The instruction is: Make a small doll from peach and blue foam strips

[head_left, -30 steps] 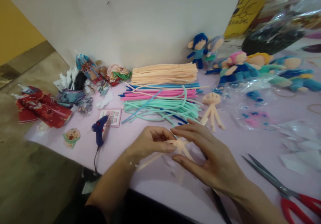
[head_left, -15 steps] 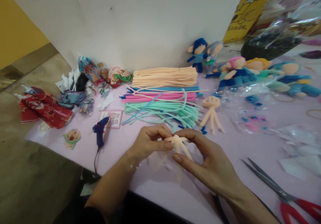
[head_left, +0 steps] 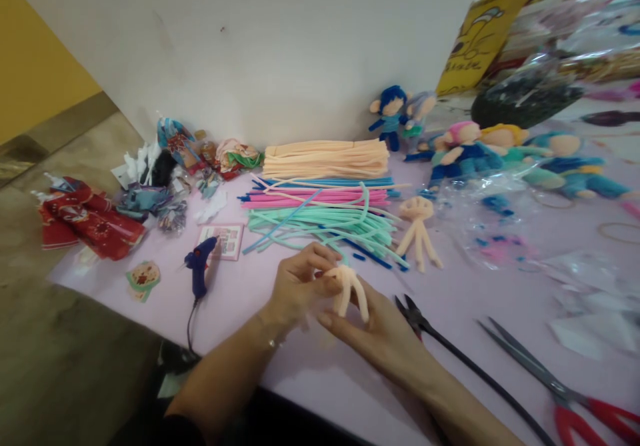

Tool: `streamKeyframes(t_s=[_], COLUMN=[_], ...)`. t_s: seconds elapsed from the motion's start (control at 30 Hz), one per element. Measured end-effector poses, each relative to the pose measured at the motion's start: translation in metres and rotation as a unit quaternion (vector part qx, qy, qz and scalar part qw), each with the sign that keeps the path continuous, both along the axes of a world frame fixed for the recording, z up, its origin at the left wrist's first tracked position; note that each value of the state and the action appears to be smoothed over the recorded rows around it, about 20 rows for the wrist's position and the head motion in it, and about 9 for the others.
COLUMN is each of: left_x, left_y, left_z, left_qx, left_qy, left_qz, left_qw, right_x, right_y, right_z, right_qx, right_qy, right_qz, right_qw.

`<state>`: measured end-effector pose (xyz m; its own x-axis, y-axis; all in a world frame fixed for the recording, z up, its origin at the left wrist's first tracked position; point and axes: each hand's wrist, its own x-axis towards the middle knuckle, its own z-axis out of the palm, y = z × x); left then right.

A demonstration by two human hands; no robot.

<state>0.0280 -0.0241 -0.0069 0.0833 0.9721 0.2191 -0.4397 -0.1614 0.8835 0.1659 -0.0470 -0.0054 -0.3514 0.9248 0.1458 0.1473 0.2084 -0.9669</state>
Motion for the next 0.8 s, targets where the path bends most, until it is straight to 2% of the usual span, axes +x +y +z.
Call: streamKeyframes(t_s=[0.1, 0.2, 0.4, 0.53, 0.63, 0.8], left_x=[0.003, 0.005, 0.005, 0.005, 0.004, 0.003], left_y=[0.0, 0.0, 0.003, 0.001, -0.004, -0.007], left_z=[-0.004, -0.008, -0.013, -0.013, -0.011, -0.01], left_qx=[0.014, 0.045, 0.067, 0.073, 0.078, 0.073], left_qy=[0.008, 0.018, 0.023, 0.039, 0.105, 0.262], left_qz=[0.004, 0.005, -0.026, -0.006, 0.004, -0.064], left_qw=[1.0, 0.999, 0.997, 0.997, 0.991, 0.96], right_x=[-0.006, -0.009, -0.009, -0.005, -0.001, 0.002], right_y=[-0.002, -0.003, -0.002, 0.0, 0.002, 0.002], right_z=[0.004, 0.007, 0.006, 0.001, -0.005, -0.009], right_qx=[-0.054, -0.068, -0.03, 0.03, 0.079, 0.103], right_qy=[-0.008, -0.006, -0.001, -0.037, -0.085, -0.143], right_qz=[0.001, -0.002, -0.011, -0.041, -0.082, -0.105], right_qw=[0.999, 0.998, 0.999, 0.998, 0.99, 0.979])
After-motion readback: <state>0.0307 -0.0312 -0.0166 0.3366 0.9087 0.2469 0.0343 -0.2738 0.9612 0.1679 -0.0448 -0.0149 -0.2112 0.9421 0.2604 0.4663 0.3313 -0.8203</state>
